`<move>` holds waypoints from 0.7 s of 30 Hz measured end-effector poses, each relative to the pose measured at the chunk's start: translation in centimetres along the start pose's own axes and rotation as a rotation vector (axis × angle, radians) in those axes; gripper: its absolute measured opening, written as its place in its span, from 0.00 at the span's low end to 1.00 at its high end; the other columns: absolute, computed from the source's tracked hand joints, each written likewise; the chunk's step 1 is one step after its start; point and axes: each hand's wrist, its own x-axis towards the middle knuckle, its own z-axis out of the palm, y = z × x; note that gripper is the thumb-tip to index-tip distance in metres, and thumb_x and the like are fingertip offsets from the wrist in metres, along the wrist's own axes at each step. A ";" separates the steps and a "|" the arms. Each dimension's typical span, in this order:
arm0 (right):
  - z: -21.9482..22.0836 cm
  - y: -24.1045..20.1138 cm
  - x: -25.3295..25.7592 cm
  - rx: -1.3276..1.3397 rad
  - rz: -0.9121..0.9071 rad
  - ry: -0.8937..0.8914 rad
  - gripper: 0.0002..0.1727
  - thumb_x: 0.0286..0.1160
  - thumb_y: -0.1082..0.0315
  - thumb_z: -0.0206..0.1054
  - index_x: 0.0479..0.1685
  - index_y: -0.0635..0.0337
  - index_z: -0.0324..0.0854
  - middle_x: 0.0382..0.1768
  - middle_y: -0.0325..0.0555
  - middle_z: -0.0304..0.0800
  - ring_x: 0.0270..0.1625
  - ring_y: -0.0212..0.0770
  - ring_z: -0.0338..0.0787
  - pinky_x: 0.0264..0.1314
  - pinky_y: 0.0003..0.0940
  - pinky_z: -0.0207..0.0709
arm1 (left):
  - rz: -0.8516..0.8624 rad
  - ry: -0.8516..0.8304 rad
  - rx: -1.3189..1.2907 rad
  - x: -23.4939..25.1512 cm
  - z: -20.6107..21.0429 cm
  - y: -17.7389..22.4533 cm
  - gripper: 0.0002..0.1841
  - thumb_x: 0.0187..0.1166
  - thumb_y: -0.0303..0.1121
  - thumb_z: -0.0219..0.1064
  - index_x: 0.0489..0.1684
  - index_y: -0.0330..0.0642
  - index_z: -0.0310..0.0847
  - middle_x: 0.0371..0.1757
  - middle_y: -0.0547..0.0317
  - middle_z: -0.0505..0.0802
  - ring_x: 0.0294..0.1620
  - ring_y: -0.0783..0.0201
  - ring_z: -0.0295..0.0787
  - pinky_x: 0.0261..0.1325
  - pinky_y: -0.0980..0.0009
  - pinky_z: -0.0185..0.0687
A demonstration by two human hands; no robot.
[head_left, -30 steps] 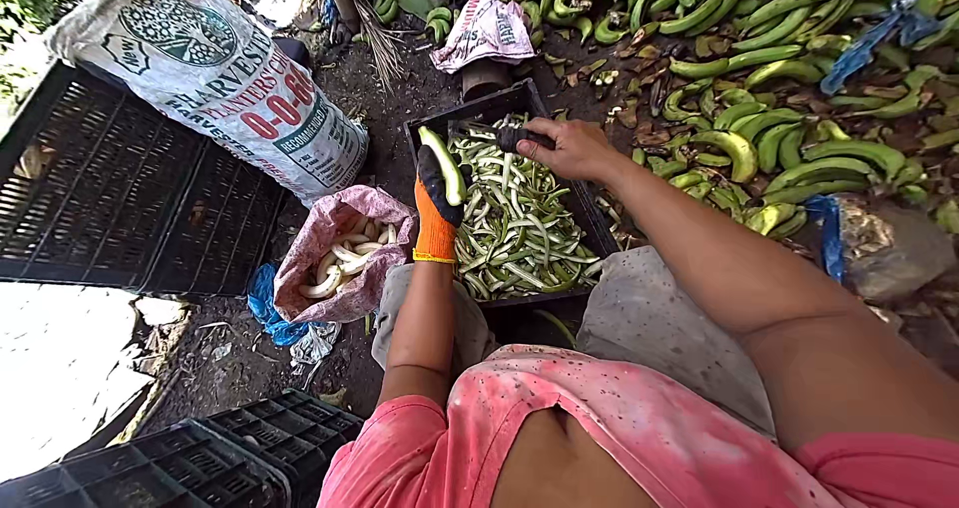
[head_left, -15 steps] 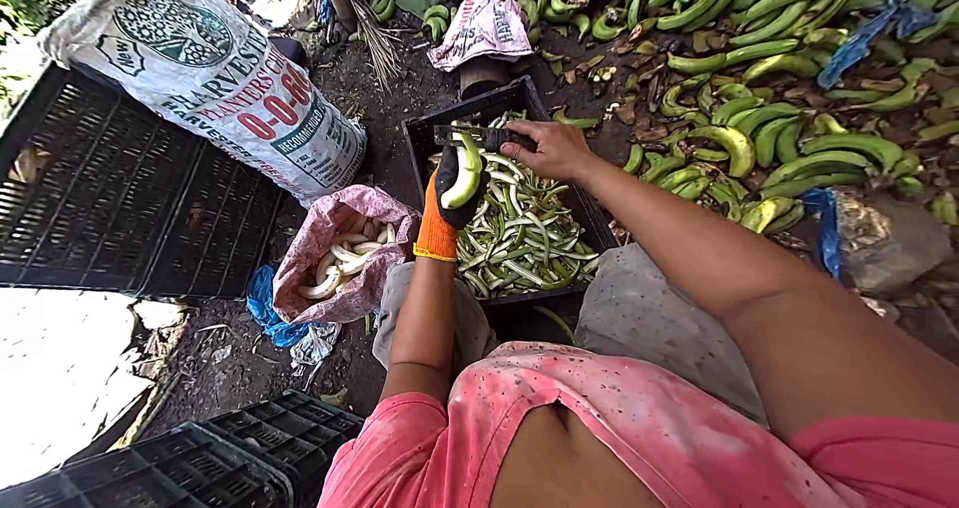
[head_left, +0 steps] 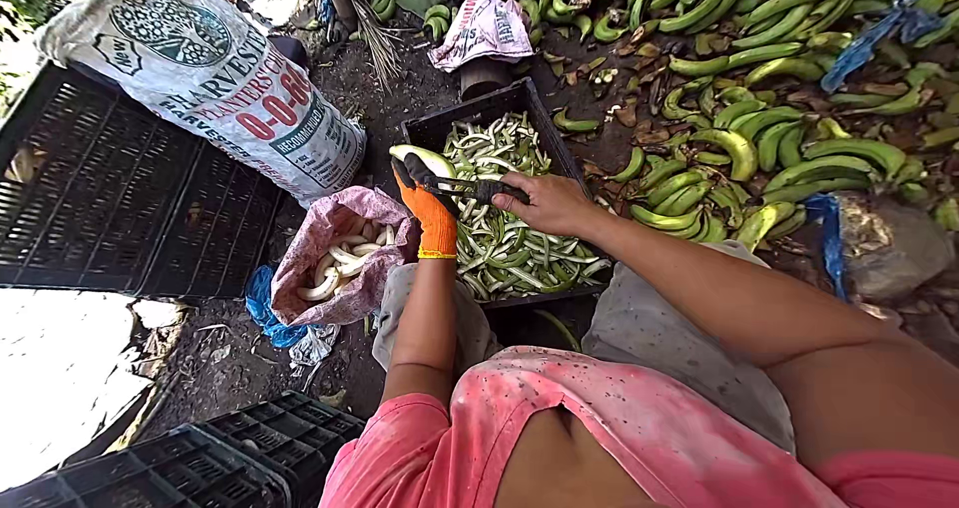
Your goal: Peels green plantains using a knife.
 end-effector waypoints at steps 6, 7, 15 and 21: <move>-0.3 2.7 1.7 0.028 0.072 0.007 0.33 0.88 0.34 0.49 0.75 0.48 0.79 0.47 0.62 0.93 0.52 0.69 0.92 0.48 0.74 0.76 | -0.026 -0.168 0.055 -1.4 0.1 1.0 0.23 0.93 0.38 0.50 0.81 0.35 0.67 0.61 0.49 0.88 0.56 0.68 0.87 0.63 0.67 0.85; -0.8 3.4 2.3 0.034 0.069 0.015 0.33 0.88 0.35 0.50 0.78 0.47 0.78 0.51 0.63 0.93 0.55 0.70 0.91 0.52 0.76 0.75 | -0.079 -0.317 0.031 -1.4 -0.4 1.2 0.21 0.93 0.37 0.50 0.77 0.36 0.71 0.58 0.51 0.90 0.54 0.68 0.88 0.61 0.66 0.86; -4.9 9.0 6.8 0.034 0.026 0.133 0.31 0.87 0.37 0.54 0.80 0.41 0.78 0.62 0.62 0.91 0.66 0.71 0.87 0.62 0.82 0.69 | -0.353 -0.961 -0.246 1.1 -3.2 0.9 0.26 0.88 0.45 0.53 0.79 0.40 0.70 0.56 0.51 0.91 0.47 0.64 0.90 0.52 0.67 0.89; -1.5 3.5 2.4 -0.014 -0.096 0.189 0.33 0.84 0.36 0.57 0.75 0.49 0.83 0.57 0.58 0.93 0.58 0.64 0.92 0.54 0.73 0.78 | -0.225 -0.409 -0.411 1.3 -0.4 -1.3 0.18 0.94 0.43 0.45 0.52 0.45 0.80 0.39 0.60 0.90 0.41 0.68 0.89 0.47 0.66 0.89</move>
